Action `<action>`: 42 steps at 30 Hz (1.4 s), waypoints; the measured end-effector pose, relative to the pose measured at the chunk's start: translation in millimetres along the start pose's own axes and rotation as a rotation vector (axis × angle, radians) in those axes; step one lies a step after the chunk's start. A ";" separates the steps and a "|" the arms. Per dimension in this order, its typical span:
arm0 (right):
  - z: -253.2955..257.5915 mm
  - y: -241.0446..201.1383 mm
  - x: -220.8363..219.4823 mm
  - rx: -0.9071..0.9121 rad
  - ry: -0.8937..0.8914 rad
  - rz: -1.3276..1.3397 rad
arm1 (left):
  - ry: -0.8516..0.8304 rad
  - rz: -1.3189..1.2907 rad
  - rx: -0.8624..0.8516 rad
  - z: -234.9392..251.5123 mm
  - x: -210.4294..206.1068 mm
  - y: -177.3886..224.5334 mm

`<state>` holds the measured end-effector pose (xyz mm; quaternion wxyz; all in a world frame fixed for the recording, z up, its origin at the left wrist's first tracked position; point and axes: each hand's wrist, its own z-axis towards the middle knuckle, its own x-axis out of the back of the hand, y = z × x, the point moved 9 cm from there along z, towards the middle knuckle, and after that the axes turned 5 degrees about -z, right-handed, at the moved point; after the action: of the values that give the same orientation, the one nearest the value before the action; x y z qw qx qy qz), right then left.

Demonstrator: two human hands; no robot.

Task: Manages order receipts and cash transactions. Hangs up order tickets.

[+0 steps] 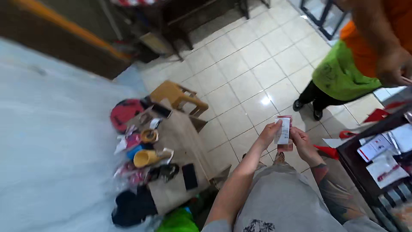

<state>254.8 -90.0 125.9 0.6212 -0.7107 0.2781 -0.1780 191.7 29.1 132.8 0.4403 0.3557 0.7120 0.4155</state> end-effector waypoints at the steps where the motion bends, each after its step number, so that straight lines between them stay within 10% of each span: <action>1: -0.5 3.6 -20.9 -0.025 -0.058 -0.022 | 0.060 0.005 -0.023 -18.0 13.8 1.9; 9: -34.3 45.2 -243.3 -0.113 -0.517 -0.187 | 0.669 -0.170 -0.207 -219.5 158.7 -16.2; 21: -227.6 124.7 -623.8 -0.287 -1.171 -0.233 | 1.338 -0.671 -0.653 -623.1 300.5 -114.8; 29: -266.0 197.4 -773.9 0.145 -1.853 -0.918 | 1.614 -0.970 -0.721 -726.1 342.3 -220.6; 37: -145.4 319.7 -998.9 0.788 -1.922 -1.546 | 2.017 -1.207 -0.608 -756.9 379.9 -296.4; 39: -127.5 338.9 -1025.6 0.516 -2.012 -2.285 | 2.079 -1.277 -0.591 -743.3 387.6 -307.9; 40: -107.3 377.9 -1036.7 0.825 -1.934 -2.007 | 2.111 -1.315 -0.588 -734.5 390.3 -314.4; 42: -83.8 449.5 -1047.4 0.803 -2.091 -2.092 | 2.157 -1.378 -0.536 -716.3 397.1 -324.2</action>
<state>-692.7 456.9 -204.7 0.2783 -0.1759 -0.9441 -0.0189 -657.4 45.8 -100.9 -0.1707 -0.6880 0.6345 0.3082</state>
